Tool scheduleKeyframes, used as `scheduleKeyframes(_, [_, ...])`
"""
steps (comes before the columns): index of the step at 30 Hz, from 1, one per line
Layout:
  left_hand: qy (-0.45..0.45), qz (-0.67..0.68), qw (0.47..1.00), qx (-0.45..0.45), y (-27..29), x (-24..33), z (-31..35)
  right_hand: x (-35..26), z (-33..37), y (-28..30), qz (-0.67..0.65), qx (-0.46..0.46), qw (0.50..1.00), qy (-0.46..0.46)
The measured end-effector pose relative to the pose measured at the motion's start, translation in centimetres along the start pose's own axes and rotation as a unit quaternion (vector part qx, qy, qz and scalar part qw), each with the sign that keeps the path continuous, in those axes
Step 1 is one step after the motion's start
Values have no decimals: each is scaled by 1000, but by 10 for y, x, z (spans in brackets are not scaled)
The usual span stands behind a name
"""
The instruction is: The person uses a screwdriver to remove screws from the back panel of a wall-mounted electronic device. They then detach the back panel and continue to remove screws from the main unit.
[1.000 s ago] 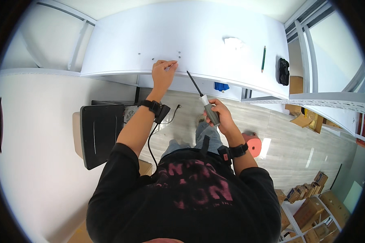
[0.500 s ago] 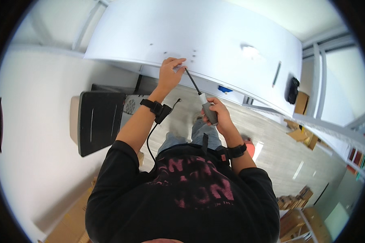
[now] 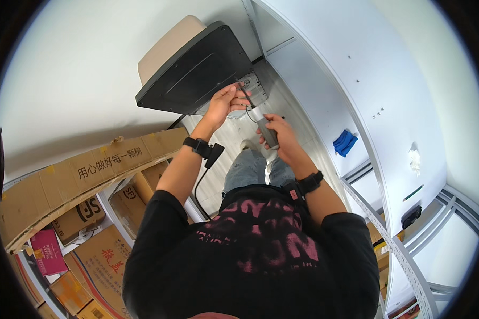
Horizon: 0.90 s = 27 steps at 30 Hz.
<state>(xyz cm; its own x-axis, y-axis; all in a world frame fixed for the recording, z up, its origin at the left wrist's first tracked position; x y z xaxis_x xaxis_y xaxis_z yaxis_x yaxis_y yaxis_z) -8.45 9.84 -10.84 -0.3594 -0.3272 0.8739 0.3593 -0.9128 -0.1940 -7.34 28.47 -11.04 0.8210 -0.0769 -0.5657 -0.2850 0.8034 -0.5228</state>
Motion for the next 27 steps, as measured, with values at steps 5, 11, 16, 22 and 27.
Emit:
scheduleKeyframes(5, [27,86,996,14,8,-9,-22,11,-22,-17,-17,14,1000,-7])
scheduleKeyframes(11, [77,106,991,-22,2,-10,-70,-1,-34,-10,-134,25,991,2])
scheduleKeyframes(16, [62,104,993,-10,-2,-4,-99,-5,-52,7,-162,33,986,21])
scheduleKeyframes(22, [37,95,994,48,0,-7,-119,-18,-71,20,-181,10,983,-6])
scheduleKeyframes(27, [27,99,989,101,2,-6,-123,-28,-84,24,-190,-8,981,-30])
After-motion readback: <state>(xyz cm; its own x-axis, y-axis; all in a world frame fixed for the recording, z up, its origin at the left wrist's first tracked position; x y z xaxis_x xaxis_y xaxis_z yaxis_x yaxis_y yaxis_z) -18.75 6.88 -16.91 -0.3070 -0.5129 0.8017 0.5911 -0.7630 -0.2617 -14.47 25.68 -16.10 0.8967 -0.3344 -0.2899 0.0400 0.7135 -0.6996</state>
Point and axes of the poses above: each hand's wrist, its own z-axis away from the middle knuckle, its own y-axis out of the back of the hand, x = y × z, the point moved 7 cm from there along -z, towards the middle knuckle, and after that the axes turned 5 degrees about x, right-handed, at the moved point
